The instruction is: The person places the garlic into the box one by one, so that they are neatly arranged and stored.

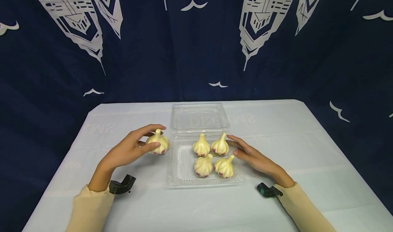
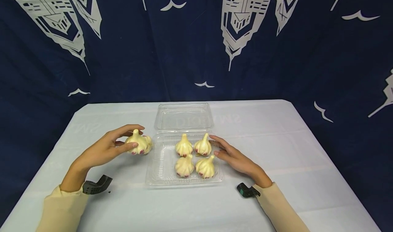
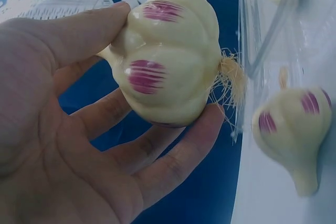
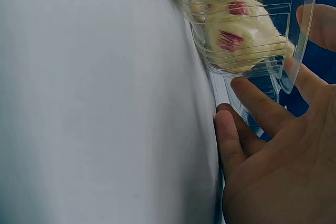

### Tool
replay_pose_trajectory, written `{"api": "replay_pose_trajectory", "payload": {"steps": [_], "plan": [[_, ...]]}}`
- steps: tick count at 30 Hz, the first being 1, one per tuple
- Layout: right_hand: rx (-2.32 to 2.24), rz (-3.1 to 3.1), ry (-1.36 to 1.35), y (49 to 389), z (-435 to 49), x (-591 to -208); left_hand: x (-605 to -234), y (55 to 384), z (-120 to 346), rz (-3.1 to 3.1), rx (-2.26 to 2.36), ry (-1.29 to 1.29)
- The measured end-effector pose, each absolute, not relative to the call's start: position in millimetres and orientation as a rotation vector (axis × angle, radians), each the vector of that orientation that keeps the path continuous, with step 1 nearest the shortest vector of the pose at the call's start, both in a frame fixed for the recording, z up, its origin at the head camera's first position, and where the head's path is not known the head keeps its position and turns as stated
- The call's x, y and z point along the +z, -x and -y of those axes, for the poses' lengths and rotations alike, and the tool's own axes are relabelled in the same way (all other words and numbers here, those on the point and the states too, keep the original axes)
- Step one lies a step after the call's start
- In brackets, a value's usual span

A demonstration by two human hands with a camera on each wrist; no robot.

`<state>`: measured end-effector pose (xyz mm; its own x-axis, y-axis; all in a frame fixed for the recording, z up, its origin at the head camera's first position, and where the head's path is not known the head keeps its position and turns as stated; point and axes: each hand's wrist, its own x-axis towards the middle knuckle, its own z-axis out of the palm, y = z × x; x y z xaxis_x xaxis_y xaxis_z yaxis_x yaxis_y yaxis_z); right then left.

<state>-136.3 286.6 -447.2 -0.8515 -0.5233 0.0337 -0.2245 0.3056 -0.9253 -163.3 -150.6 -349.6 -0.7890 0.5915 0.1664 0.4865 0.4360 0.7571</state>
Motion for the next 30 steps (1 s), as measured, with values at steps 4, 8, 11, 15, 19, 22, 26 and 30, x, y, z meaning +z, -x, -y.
{"api": "replay_pose_trajectory", "payload": {"steps": [4,8,11,15,19,22,26,30], "plan": [[-1.563,-2.301,0.681,136.3,-286.3,-447.5,-349.9,165.7,140.0,-2.543,1.291,-0.99],[-1.557,-2.304,0.68,136.5,-286.1,-447.8,-349.1,165.6,130.4,-2.537,1.298,-1.013],[-1.552,-2.31,0.683,136.8,-286.0,-447.9,-348.6,165.9,124.6,-2.546,1.299,-1.034],[-1.551,-2.315,0.686,136.9,-286.0,-447.8,-349.2,168.0,117.5,-2.553,1.311,-1.055],[-1.555,-2.311,0.675,136.6,-285.4,-447.2,-350.7,170.1,110.9,-2.523,1.34,-1.029],[-1.561,-2.304,0.668,136.2,-284.6,-446.6,-352.3,171.1,106.7,-2.508,1.358,-1.003],[-1.558,-2.306,0.668,136.0,-284.5,-446.5,-355.2,171.5,101.6,-2.49,1.366,-0.981],[-1.556,-2.314,0.671,135.7,-286.1,-447.2,-358.5,170.9,96.0,-2.458,1.369,-0.968]]}}
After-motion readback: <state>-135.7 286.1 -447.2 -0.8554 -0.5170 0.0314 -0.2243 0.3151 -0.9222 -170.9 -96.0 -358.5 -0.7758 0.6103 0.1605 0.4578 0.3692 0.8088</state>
